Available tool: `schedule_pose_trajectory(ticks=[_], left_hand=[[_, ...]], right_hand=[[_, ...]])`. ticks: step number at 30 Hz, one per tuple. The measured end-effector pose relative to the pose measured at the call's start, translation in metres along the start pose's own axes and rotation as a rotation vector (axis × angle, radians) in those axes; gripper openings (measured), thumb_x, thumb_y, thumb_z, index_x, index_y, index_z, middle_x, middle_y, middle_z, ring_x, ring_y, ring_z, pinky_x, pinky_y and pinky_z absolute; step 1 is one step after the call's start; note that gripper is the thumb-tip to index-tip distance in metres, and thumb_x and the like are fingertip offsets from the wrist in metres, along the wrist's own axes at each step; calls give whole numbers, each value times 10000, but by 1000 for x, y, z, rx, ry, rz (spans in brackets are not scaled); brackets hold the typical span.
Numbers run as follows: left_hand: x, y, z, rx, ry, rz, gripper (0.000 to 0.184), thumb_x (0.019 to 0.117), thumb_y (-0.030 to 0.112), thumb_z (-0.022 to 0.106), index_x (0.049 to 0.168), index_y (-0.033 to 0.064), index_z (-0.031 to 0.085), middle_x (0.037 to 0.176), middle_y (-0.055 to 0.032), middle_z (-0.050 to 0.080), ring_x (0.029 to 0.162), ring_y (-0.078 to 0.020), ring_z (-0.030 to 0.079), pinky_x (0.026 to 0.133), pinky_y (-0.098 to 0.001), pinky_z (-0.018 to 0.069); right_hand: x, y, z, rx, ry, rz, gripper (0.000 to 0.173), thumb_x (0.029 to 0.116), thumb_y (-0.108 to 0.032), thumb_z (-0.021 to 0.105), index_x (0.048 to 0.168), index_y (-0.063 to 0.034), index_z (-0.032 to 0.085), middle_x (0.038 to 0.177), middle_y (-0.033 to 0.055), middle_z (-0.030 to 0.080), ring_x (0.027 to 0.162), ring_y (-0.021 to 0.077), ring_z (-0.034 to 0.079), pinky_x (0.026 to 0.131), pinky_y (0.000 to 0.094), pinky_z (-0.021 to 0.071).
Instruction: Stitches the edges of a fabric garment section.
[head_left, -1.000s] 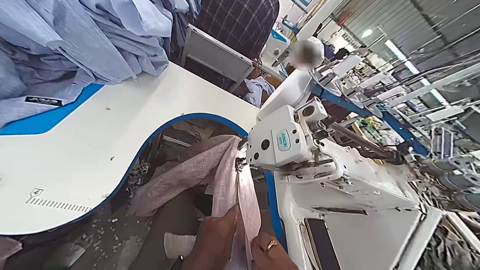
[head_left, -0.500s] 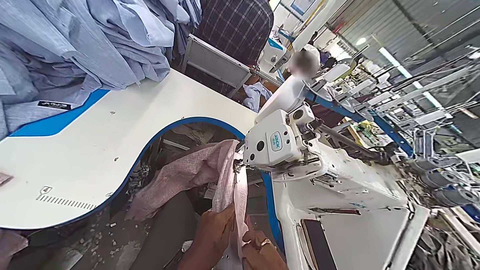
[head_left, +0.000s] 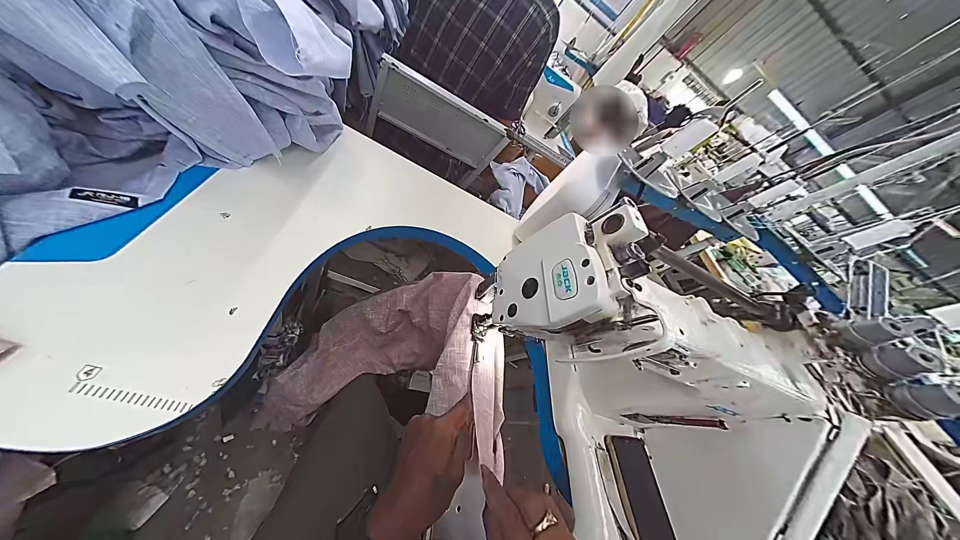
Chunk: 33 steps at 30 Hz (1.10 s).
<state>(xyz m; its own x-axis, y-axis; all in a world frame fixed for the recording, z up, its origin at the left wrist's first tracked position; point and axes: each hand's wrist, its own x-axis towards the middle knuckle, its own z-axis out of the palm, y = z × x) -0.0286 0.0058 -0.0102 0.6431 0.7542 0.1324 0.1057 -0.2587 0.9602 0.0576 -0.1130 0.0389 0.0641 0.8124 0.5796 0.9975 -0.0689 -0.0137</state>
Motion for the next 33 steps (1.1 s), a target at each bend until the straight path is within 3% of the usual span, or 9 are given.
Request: schedule_pose_trajectory(ticks=[4, 8, 13, 18, 22, 27, 30, 32, 33], left_hand=[[9, -2, 2, -25, -2, -37, 371, 1019, 113, 445, 1240, -34, 704, 774, -171, 717, 721, -321, 715, 679, -523, 553], [4, -7, 3, -93, 27, -4, 251, 974, 112, 498, 918, 19, 723, 634, -68, 609, 568, -176, 604, 553, -369, 483], [1, -20, 26, 9, 353, 271, 171, 852, 69, 599, 720, 30, 700, 582, -33, 526, 562, -115, 539, 559, -214, 451], [33, -24, 28, 222, 479, 392, 179, 850, 102, 620, 690, 64, 687, 623, -34, 582, 623, -168, 602, 581, -265, 495], [48, -24, 28, 262, 441, 347, 137, 882, 101, 633, 813, 66, 747, 1004, -102, 730, 955, -248, 689, 835, -316, 565], [47, -20, 15, 243, 394, 353, 189, 886, 95, 596, 925, 34, 771, 1020, -120, 756, 969, -260, 729, 848, -353, 592], [81, -14, -22, -90, 208, 4, 337, 1036, 136, 445, 1138, -33, 719, 1038, -155, 737, 998, -234, 710, 904, -420, 565], [123, -39, -23, -582, -17, -287, 513, 1132, 300, 240, 1274, -50, 587, 1104, -125, 651, 1007, -158, 621, 911, -346, 507], [144, -54, -15, -851, -113, -383, 581, 1129, 416, 196, 1353, -12, 519, 1154, -117, 650, 1024, -156, 636, 904, -350, 531]], right_hand=[[1, 7, 19, -60, 68, -82, 144, 905, -137, 657, 850, -127, 790, 621, 35, 613, 590, 157, 582, 570, 219, 468], [11, 20, 42, 3, 178, -60, 90, 934, -167, 662, 870, -179, 724, 897, 58, 664, 953, 132, 633, 882, 156, 485], [9, 26, 60, 92, 208, -12, 153, 953, -121, 623, 830, -120, 714, 937, 68, 762, 972, 99, 712, 903, 162, 530], [23, 27, 69, 62, 219, 83, 211, 946, -104, 592, 803, -66, 743, 969, 104, 789, 957, 141, 745, 874, 189, 554], [29, 28, 72, 35, 115, 139, 232, 944, -104, 530, 879, -47, 746, 1092, 116, 777, 1089, 211, 722, 970, 260, 537], [29, 33, 75, 138, 79, 159, 263, 912, -116, 498, 946, -25, 742, 1148, 149, 753, 1178, 262, 681, 1033, 309, 502], [26, 27, 77, 148, 41, 132, 253, 894, -119, 496, 918, -36, 734, 1142, 141, 755, 1181, 257, 676, 1027, 294, 502], [24, 20, 78, 121, 5, 109, 257, 881, -111, 493, 889, -36, 739, 1146, 143, 758, 1156, 268, 695, 987, 309, 527], [25, 20, 76, 117, -8, 100, 249, 865, -89, 506, 863, -23, 747, 1149, 159, 756, 1144, 284, 705, 973, 329, 544]])
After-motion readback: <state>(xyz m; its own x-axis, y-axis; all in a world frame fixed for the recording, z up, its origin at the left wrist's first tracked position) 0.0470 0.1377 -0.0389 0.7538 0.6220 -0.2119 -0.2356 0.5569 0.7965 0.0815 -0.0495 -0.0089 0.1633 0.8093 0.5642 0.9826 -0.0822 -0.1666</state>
